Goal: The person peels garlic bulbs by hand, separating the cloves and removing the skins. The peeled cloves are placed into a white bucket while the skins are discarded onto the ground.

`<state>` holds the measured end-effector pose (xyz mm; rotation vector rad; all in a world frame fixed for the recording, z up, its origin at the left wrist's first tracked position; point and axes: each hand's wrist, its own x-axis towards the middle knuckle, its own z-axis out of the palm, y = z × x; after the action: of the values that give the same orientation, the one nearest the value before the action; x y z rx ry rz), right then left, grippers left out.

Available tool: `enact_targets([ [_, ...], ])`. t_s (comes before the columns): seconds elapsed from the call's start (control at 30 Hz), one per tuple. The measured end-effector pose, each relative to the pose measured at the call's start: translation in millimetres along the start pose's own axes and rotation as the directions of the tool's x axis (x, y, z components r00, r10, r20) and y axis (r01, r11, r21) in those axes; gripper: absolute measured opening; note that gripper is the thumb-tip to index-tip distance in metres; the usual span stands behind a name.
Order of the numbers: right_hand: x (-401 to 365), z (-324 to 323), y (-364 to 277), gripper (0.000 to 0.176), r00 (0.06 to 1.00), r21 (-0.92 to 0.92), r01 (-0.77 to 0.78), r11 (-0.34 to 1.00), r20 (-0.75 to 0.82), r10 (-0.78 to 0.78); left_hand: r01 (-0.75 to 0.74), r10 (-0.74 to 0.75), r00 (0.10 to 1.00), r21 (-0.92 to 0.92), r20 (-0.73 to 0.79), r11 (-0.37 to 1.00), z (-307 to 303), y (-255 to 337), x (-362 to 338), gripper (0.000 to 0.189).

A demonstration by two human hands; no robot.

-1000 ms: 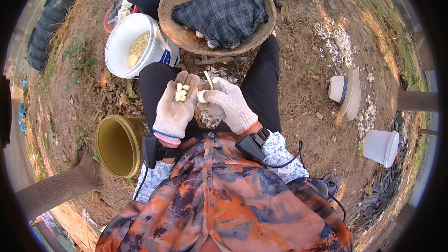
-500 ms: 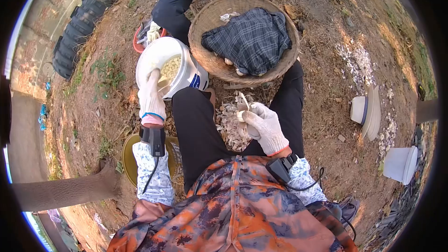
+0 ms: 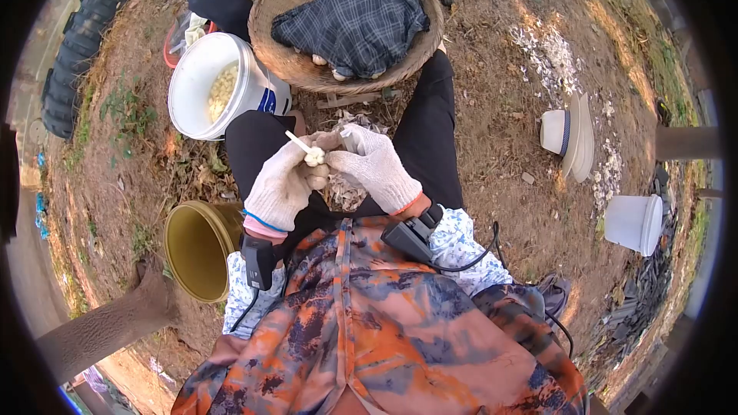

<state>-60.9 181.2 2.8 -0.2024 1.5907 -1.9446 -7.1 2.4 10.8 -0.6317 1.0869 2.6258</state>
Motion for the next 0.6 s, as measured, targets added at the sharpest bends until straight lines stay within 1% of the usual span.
enact_targets([
  [0.03,0,0,0,0.03,1.0,0.0,-0.003,1.0,0.0,0.003,-0.011,0.011,1.0,-0.012,-0.016,1.0,1,0,-1,0.034],
  [0.07,1,1,-2,0.029,0.996,-0.255,0.075,0.964,-0.021,-0.083,-0.031,0.035,0.997,0.061,-0.065,0.998,3,0,-5,0.035],
  [0.1,2,2,-3,0.029,0.985,-0.495,0.139,0.858,-0.018,-0.171,-0.03,0.034,0.997,0.06,-0.065,0.998,8,0,-5,0.035],
  [0.13,1,6,-3,0.029,0.986,-0.495,0.137,0.858,-0.02,-0.168,-0.048,0.077,0.986,0.188,-0.146,0.981,12,-2,-4,0.035],
  [0.17,2,12,-2,0.028,0.95,-0.55,0.26,0.793,0.001,-0.311,-0.054,0.127,0.968,0.315,-0.218,0.947,15,-4,-3,0.034],
  [0.2,2,14,-2,0.028,0.894,-0.6,0.374,0.707,0.031,-0.447,-0.06,0.12,0.976,0.303,-0.184,0.951,11,-6,-4,0.032],
  [0.23,2,12,-2,0.028,0.894,-0.602,0.373,0.706,0.029,-0.447,-0.06,0.119,0.976,0.302,-0.182,0.951,9,-7,-4,0.032],
  [0.3,4,8,-4,0.028,0.939,-0.614,0.235,0.754,-0.059,-0.34,-0.132,0.133,0.99,0.048,-0.037,0.99,8,-8,-6,0.034],
  [0.33,4,7,-6,0.024,0.945,-0.651,0.211,0.729,-0.054,-0.322,-0.13,0.136,0.989,0.104,-0.053,0.986,9,-10,-7,0.037],
  [0.37,1,9,-8,0.024,0.946,-0.652,0.209,0.729,-0.055,-0.321,-0.129,0.134,0.989,0.103,-0.053,0.986,10,-10,-8,0.037],
  [0.4,-3,15,-15,0.023,0.97,-0.465,0.141,0.874,-0.113,-0.216,-0.13,0.139,0.989,0.162,-0.043,0.978,13,-9,-10,0.039],
  [0.43,-6,20,-19,0.022,0.985,-0.25,0.061,0.966,-0.144,-0.1,-0.132,0.142,0.989,0.221,-0.033,0.966,14,-8,-12,0.04],
  [0.47,-6,21,-22,0.022,0.985,-0.249,0.059,0.967,-0.143,-0.097,-0.101,0.099,0.995,0.125,0.022,0.987,9,-7,-12,0.038],
  [0.5,-5,22,-24,0.022,0.994,-0.019,-0.009,1.0,-0.111,0.007,-0.099,0.098,0.995,0.126,0.019,0.987,9,-7,-13,0.038],
  [0.53,-4,21,-26,0.022,0.993,0.207,-0.086,0.975,-0.058,0.1,-0.057,0.056,0.998,0.027,0.019,0.998,9,-7,-14,0.036],
  [0.57,-4,17,-21,0.022,0.993,0.207,-0.086,0.975,-0.058,0.1,-0.014,0.015,1.0,-0.072,0.023,0.997,10,-6,-14,0.034],
  [0.6,-4,12,-16,0.02,0.987,0.417,-0.156,0.895,0.106,0.123,-0.013,0.015,1.0,-0.072,0.023,0.997,7,-7,-13,0.034],
])
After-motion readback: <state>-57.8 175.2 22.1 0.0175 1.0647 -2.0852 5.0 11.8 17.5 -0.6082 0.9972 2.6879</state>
